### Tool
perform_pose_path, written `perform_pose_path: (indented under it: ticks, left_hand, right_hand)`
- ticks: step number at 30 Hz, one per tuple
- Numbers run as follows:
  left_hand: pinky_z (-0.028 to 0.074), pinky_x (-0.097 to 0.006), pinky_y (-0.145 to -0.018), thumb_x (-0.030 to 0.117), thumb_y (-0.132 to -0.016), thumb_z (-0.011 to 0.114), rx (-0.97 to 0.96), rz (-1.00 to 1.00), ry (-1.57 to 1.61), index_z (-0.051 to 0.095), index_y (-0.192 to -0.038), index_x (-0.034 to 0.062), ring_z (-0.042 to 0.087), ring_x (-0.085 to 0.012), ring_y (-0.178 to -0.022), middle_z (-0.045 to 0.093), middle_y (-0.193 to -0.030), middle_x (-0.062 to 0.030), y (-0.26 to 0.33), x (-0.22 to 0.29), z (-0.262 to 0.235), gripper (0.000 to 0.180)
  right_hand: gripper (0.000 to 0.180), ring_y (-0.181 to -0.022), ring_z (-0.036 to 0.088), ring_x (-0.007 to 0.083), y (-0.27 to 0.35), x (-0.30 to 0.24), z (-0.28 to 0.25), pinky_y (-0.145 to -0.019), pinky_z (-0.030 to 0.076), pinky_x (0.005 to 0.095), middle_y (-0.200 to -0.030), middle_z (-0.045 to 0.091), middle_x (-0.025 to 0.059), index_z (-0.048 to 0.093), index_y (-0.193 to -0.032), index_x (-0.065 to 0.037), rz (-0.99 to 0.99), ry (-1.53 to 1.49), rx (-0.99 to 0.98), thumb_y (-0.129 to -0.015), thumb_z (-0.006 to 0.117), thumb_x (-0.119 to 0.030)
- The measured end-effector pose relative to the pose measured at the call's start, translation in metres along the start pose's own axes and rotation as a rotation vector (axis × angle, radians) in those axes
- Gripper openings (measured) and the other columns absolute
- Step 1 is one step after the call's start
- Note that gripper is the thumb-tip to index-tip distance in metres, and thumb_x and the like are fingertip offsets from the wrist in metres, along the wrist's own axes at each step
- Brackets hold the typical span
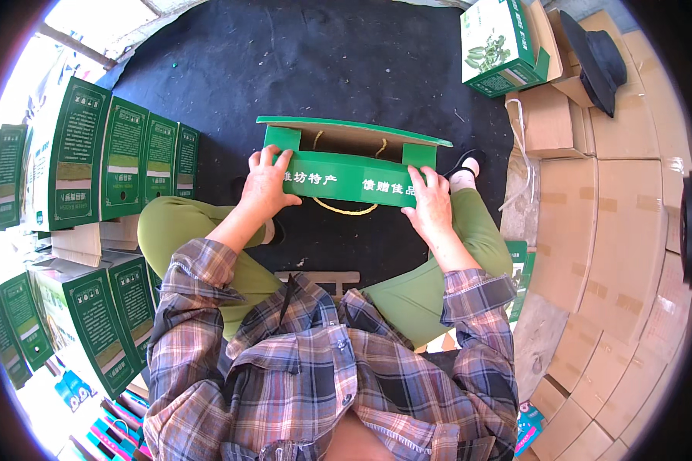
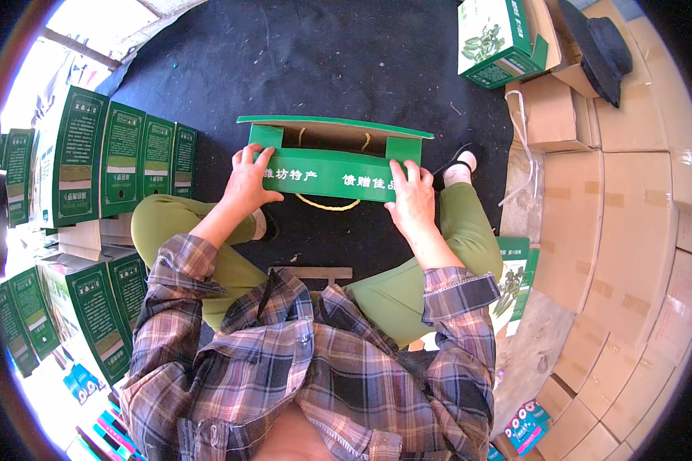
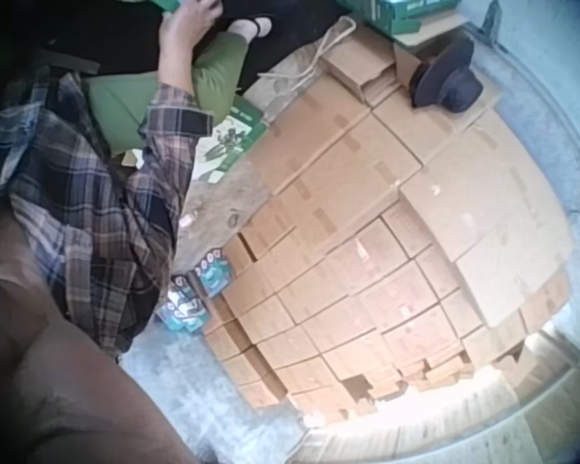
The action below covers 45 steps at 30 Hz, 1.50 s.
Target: Assembling and folding cardboard packaging boxes for green radishes.
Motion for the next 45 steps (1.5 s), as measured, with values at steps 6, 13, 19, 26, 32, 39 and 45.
perform_pose_path:
  ticks: [6,13,19,26,32,39,45]
  left_hand:
    - [0.050,-0.045,-0.092,0.012,-0.052,0.087,0.015,0.025,-0.013,0.049,-0.127,0.0047,0.042,-0.0415,-0.117,0.045,-0.123,-0.0155,0.000,-0.004,0.003,0.084]
    - [0.048,-0.045,-0.094,0.018,-0.053,0.085,-0.017,0.097,-0.017,0.055,-0.122,0.0058,0.044,-0.0408,-0.114,0.049,-0.119,-0.0151,-0.002,-0.002,-0.001,0.076]
    - [0.046,-0.043,-0.094,0.028,-0.056,0.085,-0.066,0.097,-0.180,0.051,-0.130,0.0117,0.042,-0.0366,-0.118,0.049,-0.120,-0.0123,-0.004,0.002,0.000,0.084]
    - [0.037,-0.043,-0.098,0.031,-0.059,0.084,0.071,0.349,-0.299,0.044,-0.134,0.0032,0.047,-0.0281,-0.113,0.049,-0.118,-0.0105,-0.003,0.014,0.014,0.090]
    - [0.039,-0.038,-0.090,0.032,-0.060,0.083,0.002,0.406,-0.142,0.054,-0.118,0.0041,0.050,-0.0256,-0.104,0.051,-0.104,-0.0083,-0.009,0.019,0.006,0.071]
    - [0.040,-0.039,-0.084,0.040,-0.059,0.078,0.054,0.325,-0.036,0.059,-0.106,0.0027,0.050,-0.0265,-0.101,0.051,-0.099,-0.0105,-0.003,0.017,0.009,0.063]
    - [0.041,-0.041,-0.092,0.048,-0.064,0.077,-0.085,-0.051,0.328,0.059,-0.115,-0.0050,0.048,-0.0322,-0.107,0.052,-0.108,-0.0182,-0.009,-0.001,-0.001,0.076]
  right_hand:
    - [0.082,-0.114,0.047,0.0361,-0.001,0.004,0.003,-0.094,0.046,0.0440,-0.125,0.047,0.0127,0.049,-0.129,-0.011,-0.024,0.005,0.051,-0.055,0.085,-0.008]
    - [0.079,-0.114,0.047,0.0358,-0.003,0.006,0.003,-0.093,0.046,0.0434,-0.123,0.048,0.0124,0.051,-0.127,-0.011,-0.025,0.010,0.004,-0.056,0.085,-0.009]
    - [0.083,-0.118,0.044,0.0361,-0.007,0.009,0.006,-0.091,0.048,0.0429,-0.132,0.043,0.0122,0.049,-0.130,-0.013,-0.053,0.042,-0.075,-0.056,0.086,-0.014]
    - [0.088,-0.122,0.042,0.0394,-0.010,0.004,0.009,-0.095,0.047,0.0432,-0.146,0.032,0.0150,0.044,-0.136,-0.015,-0.050,0.067,-0.070,-0.058,0.085,-0.012]
    - [0.091,-0.124,0.041,0.0417,-0.007,0.014,0.018,-0.102,0.040,0.0434,-0.148,0.027,0.0187,0.039,-0.141,-0.014,-0.021,-0.009,-0.065,-0.061,0.081,-0.006]
    - [0.095,-0.136,0.031,0.0397,-0.019,0.031,0.010,-0.109,0.033,0.0412,-0.153,0.019,0.0231,0.031,-0.146,-0.010,0.042,-0.242,0.024,-0.064,0.079,-0.001]
    - [0.074,-0.112,0.051,0.0233,-0.025,0.081,-0.003,-0.095,0.044,0.0329,-0.148,0.026,0.0161,0.039,-0.143,-0.010,0.148,-0.537,0.287,-0.077,0.071,-0.004]
Point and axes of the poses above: each hand's wrist, its own y-axis away from the middle knuckle, its own z-axis out of the palm, x = y × z, the point moved 4 cm from there along -y, towards the middle knuckle
